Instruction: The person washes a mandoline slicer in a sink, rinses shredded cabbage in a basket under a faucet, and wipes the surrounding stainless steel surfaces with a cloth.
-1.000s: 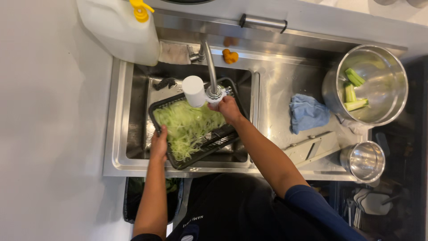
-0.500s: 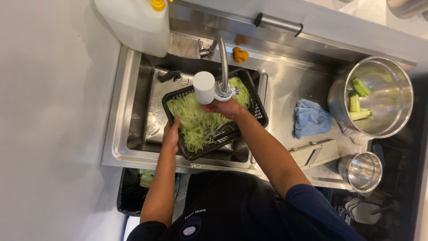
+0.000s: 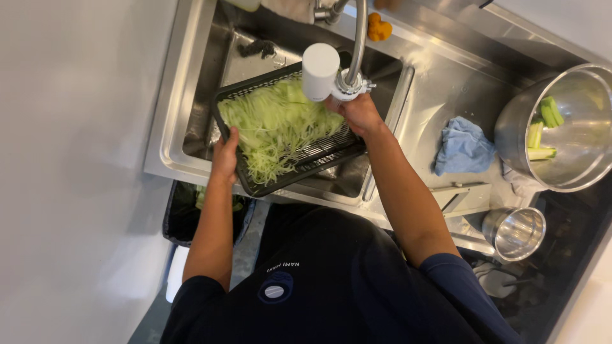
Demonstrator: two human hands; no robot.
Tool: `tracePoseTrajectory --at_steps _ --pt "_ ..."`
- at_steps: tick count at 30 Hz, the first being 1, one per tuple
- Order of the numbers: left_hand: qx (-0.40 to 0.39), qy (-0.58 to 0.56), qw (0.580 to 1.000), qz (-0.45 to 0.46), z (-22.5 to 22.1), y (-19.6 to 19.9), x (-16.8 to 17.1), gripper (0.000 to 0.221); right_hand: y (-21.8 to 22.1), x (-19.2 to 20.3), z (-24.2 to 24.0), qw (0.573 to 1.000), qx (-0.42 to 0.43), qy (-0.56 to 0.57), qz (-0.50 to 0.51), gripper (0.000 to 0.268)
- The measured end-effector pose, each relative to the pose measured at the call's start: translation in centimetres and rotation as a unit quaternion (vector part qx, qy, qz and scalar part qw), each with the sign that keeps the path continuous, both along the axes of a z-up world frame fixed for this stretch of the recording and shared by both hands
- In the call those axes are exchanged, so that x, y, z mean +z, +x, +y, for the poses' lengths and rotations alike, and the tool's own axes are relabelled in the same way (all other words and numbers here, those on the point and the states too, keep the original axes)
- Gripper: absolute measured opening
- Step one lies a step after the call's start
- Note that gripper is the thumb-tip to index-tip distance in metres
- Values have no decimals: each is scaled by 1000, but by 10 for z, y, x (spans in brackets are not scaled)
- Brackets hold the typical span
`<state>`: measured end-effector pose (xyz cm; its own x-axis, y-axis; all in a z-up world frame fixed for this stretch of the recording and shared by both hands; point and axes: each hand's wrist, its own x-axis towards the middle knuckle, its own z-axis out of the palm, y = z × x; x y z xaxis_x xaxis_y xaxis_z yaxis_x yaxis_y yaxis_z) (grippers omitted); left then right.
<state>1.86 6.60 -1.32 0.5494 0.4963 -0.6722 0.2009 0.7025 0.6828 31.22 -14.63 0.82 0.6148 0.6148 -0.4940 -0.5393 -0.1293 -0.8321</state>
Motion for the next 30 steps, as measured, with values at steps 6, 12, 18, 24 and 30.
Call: tracePoseTrajectory --at_steps 6,12,18,24,30 --pt "-2 4 1000 -7 6 -36 6 67 -6 11 -30 912 -38 -256 -319 21" --pt "-43 -29 999 12 2 -22 6 66 -13 27 -71 908 113 -270 -299 33" --pt "-124 -49 991 -16 4 25 -12 67 -23 36 -111 871 68 -354 -334 33" --pt "-180 -80 979 -59 -13 93 -29 73 -19 39 -157 857 -24 -365 -364 24" --pt "-291 -23 956 -23 -37 164 -50 72 -9 26 -199 843 -101 -377 -369 20"
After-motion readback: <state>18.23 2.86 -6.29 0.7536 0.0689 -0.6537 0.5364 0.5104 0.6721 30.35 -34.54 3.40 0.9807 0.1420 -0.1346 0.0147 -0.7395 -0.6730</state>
